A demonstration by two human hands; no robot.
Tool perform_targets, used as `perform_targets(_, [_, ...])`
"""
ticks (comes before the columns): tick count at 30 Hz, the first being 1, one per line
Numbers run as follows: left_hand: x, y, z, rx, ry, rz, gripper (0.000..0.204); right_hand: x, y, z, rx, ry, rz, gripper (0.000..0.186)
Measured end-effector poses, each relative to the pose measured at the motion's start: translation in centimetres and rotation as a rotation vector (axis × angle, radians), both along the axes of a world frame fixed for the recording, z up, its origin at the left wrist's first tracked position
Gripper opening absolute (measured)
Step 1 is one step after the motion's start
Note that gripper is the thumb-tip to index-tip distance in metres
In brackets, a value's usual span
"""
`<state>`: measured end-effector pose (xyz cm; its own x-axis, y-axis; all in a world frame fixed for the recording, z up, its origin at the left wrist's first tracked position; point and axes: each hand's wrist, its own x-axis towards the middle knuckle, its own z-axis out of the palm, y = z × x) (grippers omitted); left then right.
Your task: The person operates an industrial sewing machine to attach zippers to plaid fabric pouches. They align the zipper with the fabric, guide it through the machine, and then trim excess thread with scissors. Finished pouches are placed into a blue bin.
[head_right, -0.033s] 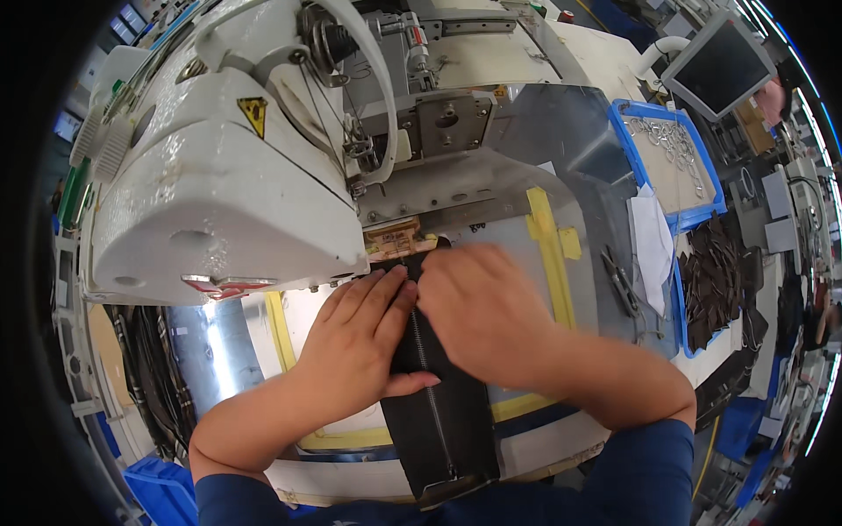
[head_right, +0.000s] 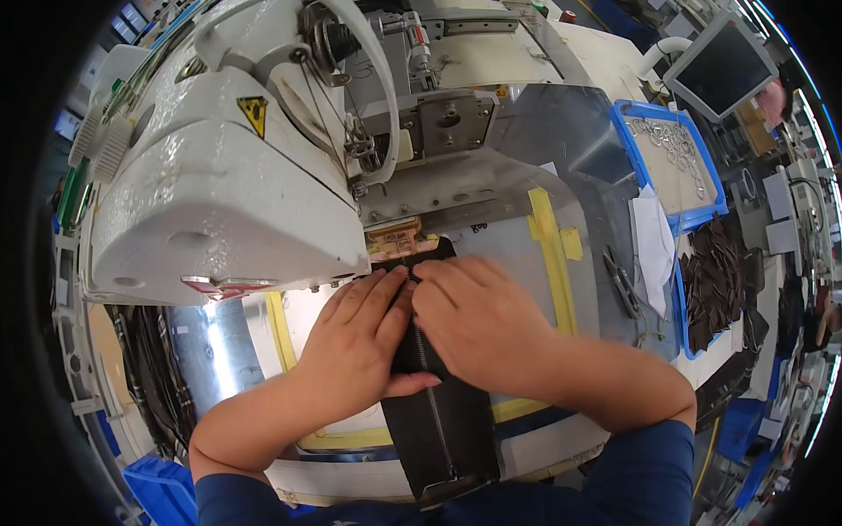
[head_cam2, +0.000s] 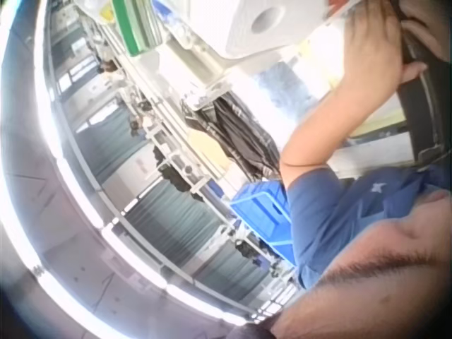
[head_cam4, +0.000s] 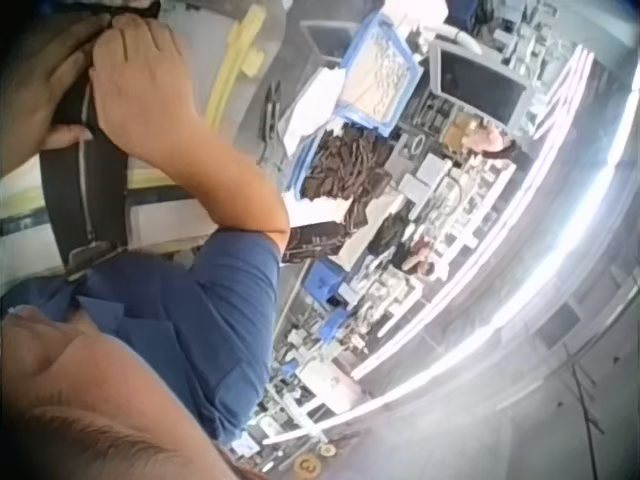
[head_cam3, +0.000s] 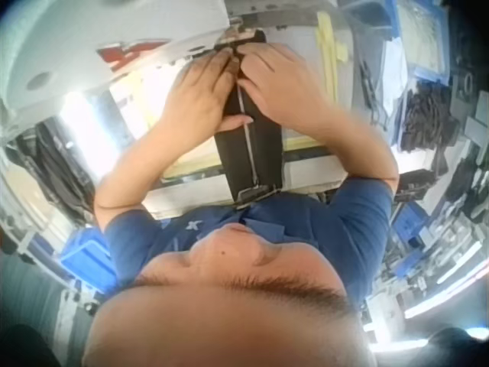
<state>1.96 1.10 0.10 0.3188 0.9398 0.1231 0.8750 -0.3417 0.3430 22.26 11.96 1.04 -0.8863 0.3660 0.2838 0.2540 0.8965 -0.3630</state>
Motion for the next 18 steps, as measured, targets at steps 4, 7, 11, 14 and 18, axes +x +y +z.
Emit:
perform_targets(4, [0.13,-0.15,0.08,-0.021,-0.011,0.007,0.096,-0.50,-0.50,-0.08,-0.109,-0.092,0.041,0.047])
perform_targets(7, [0.11,-0.15,-0.05,0.010,-0.013,0.006,0.096,-0.41,-0.34,-0.31,-0.134,-0.124,0.060,0.051])
perform_targets(11, [0.11,0.08,-0.20,0.044,-0.030,-0.005,0.095,-0.35,-0.13,-0.36,-0.107,-0.132,0.071,0.052])
perform_targets(14, [-0.01,0.15,-0.38,0.048,-0.045,-0.002,0.094,-0.46,0.10,-0.15,-0.097,-0.139,0.064,0.054])
perform_targets(18, [-0.06,0.16,-0.21,0.032,-0.039,0.005,0.095,-0.47,0.34,-0.10,-0.090,-0.129,0.067,0.055])
